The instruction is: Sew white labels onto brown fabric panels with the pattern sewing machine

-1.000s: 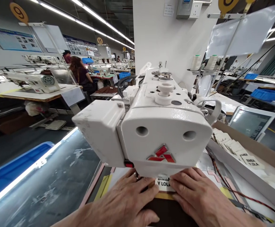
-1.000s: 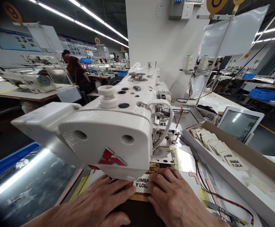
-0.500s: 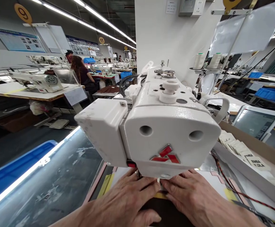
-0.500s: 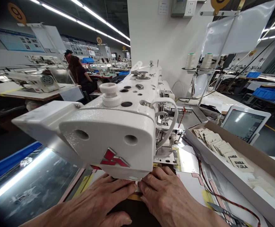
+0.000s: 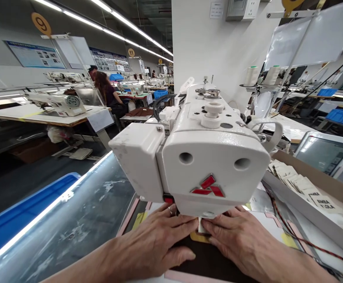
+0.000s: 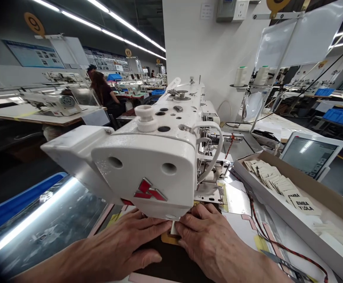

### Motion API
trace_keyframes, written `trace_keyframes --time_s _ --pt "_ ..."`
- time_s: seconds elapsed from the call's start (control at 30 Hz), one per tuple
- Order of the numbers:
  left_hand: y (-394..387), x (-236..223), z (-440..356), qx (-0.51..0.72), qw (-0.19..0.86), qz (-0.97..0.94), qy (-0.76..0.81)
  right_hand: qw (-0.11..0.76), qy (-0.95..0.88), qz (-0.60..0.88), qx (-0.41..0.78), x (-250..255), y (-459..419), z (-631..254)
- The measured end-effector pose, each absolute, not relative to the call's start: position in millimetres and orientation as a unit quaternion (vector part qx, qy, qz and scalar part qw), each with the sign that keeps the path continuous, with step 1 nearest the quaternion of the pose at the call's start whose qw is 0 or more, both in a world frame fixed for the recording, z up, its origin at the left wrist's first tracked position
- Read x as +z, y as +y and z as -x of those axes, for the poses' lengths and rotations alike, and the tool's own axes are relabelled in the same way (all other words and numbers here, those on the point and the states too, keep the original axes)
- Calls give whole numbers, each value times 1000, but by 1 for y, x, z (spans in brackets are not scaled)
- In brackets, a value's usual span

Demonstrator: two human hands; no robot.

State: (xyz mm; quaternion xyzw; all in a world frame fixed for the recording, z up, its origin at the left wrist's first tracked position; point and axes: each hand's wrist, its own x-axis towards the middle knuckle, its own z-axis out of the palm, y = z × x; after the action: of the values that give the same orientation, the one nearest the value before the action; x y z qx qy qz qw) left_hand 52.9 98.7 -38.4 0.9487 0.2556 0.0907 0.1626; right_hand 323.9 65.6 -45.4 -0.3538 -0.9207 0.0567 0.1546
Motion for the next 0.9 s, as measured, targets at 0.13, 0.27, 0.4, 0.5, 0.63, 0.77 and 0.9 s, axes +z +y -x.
trace_keyframes --time_s 0.13,0.27,0.4,0.5,0.63,0.77,0.9 --pt "102 -36 -47 87 123 -958 244 150 -919 360 61 -45 66 -323" --pt "102 -33 -50 106 92 -967 212 133 -919 364 70 -45 66 -324" --pt "100 -37 -53 116 81 -966 217 110 -922 363 73 -44 65 -325" --pt "101 -39 -56 110 88 -965 220 106 -923 363 69 -44 66 -326" --pt "104 -37 -59 85 107 -968 211 113 -921 364 77 -44 66 -329" --pt "105 -35 -61 74 124 -965 217 89 -930 348 83 -43 65 -333" --pt "107 -37 -57 91 128 -966 205 79 -932 346 77 -43 66 -336"
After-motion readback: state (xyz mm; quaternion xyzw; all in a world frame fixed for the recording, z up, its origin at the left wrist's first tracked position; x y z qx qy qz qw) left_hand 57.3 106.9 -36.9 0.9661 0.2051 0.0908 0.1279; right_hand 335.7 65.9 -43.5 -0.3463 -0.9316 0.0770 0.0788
